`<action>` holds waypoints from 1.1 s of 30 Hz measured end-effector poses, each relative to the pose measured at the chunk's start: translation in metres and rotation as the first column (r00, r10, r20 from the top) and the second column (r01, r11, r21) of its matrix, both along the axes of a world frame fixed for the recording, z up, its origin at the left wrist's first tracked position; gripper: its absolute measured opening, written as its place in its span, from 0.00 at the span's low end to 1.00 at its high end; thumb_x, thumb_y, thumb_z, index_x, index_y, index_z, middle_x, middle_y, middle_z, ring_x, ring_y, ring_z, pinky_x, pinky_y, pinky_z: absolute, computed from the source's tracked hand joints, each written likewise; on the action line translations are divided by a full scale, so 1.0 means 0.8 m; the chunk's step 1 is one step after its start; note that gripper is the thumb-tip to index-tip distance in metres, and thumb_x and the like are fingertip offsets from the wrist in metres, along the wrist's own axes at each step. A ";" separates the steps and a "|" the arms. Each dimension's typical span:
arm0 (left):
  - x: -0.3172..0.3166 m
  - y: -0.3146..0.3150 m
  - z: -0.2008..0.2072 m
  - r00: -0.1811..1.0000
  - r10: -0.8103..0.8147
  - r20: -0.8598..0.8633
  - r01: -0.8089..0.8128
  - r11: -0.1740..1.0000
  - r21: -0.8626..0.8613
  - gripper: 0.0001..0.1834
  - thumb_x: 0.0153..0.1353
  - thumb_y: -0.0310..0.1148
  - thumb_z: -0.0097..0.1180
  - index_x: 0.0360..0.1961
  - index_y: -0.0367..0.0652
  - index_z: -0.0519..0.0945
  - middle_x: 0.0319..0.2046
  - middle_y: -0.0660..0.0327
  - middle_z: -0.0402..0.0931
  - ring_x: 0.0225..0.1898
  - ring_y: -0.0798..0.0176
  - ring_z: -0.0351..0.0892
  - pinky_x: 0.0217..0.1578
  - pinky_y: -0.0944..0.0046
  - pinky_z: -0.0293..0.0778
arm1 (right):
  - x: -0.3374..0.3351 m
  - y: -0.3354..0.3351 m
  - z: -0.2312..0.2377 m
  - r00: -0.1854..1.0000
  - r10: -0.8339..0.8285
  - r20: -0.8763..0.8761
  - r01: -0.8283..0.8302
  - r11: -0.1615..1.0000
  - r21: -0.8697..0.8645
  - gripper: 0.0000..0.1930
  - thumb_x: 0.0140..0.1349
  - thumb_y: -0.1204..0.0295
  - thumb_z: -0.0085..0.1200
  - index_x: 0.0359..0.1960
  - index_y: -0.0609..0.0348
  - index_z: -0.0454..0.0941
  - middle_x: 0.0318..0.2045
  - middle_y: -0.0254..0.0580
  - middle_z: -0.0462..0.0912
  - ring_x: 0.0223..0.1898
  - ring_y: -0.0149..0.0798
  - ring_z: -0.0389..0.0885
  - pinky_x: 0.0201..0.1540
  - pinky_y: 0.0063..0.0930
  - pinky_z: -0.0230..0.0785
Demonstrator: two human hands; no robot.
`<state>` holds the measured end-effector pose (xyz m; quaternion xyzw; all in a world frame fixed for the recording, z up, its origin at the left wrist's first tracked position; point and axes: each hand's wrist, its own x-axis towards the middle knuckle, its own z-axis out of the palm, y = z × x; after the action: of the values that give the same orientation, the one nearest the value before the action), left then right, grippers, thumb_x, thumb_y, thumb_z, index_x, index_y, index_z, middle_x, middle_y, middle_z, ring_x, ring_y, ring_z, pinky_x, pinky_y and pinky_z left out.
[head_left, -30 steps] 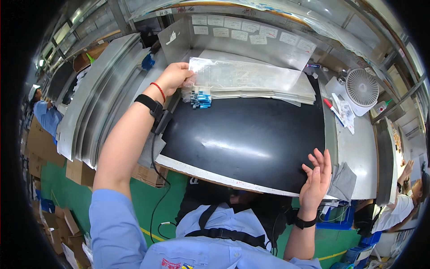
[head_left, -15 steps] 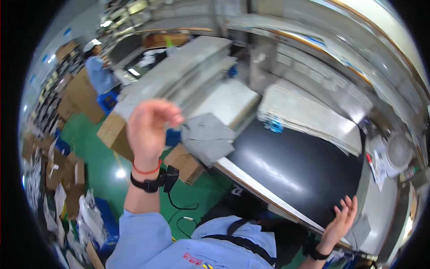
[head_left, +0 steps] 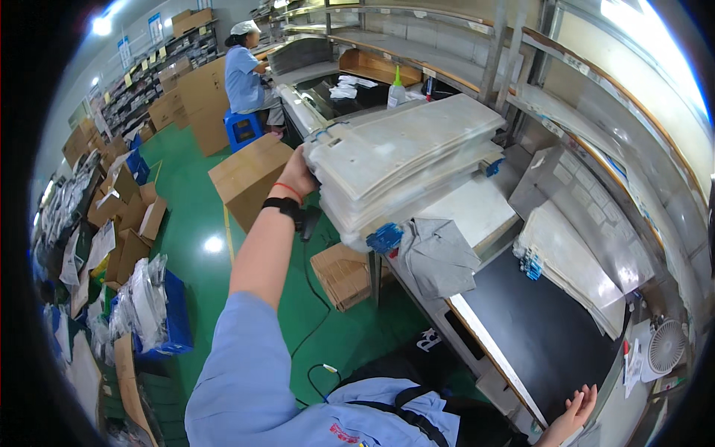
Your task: The recorder is sorting and inspecting clear plastic electronic membrane components at a factory workbench.
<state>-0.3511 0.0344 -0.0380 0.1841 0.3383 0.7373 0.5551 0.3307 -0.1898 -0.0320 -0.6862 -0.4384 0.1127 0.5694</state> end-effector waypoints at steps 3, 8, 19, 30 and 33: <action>0.003 0.001 0.022 0.996 0.062 -0.057 -0.070 0.986 -0.154 0.32 0.66 0.55 0.31 0.61 0.44 0.70 0.60 0.58 0.69 0.62 0.51 0.65 0.63 0.44 0.53 | 0.006 0.002 -0.011 1.000 -0.009 0.027 0.009 1.000 0.014 0.20 0.69 0.71 0.46 0.60 0.68 0.65 0.52 0.53 0.75 0.48 0.42 0.77 0.49 0.31 0.72; -0.017 0.001 0.054 0.998 -0.026 -0.058 0.022 0.998 -0.056 0.25 0.68 0.49 0.37 0.55 0.44 0.73 0.52 0.55 0.76 0.53 0.54 0.75 0.56 0.52 0.70 | 0.006 0.007 -0.018 0.999 0.022 0.032 -0.023 0.999 0.041 0.20 0.68 0.72 0.48 0.59 0.66 0.66 0.51 0.50 0.76 0.46 0.39 0.77 0.46 0.28 0.72; -0.033 0.023 0.072 0.935 0.201 -0.292 -0.214 0.977 -0.013 0.17 0.60 0.41 0.53 0.46 0.44 0.76 0.46 0.56 0.77 0.44 0.56 0.78 0.45 0.54 0.76 | 0.008 0.007 -0.016 0.999 0.024 0.034 -0.024 1.000 -0.017 0.20 0.67 0.72 0.50 0.59 0.65 0.67 0.51 0.50 0.76 0.47 0.39 0.76 0.48 0.27 0.70; -0.023 0.015 0.088 0.943 -0.112 -0.314 0.085 0.991 -0.098 0.16 0.63 0.37 0.52 0.47 0.40 0.77 0.42 0.57 0.81 0.40 0.60 0.82 0.44 0.58 0.78 | 0.036 0.009 -0.046 1.000 0.024 -0.015 -0.024 0.999 -0.044 0.18 0.69 0.69 0.47 0.58 0.62 0.70 0.46 0.40 0.78 0.44 0.28 0.74 0.47 0.21 0.66; -0.044 0.007 0.071 0.904 -0.250 -0.348 0.211 0.966 -0.147 0.19 0.66 0.36 0.50 0.53 0.37 0.76 0.45 0.57 0.81 0.42 0.63 0.82 0.43 0.61 0.79 | 0.026 0.017 -0.042 0.996 0.088 0.001 -0.088 0.996 -0.004 0.15 0.68 0.71 0.48 0.53 0.64 0.73 0.42 0.39 0.78 0.41 0.28 0.75 0.46 0.21 0.67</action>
<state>-0.3861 0.0402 0.0189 0.3265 0.4494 0.6007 0.5750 0.3513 -0.1761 -0.0655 -0.6674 -0.4682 0.1383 0.5623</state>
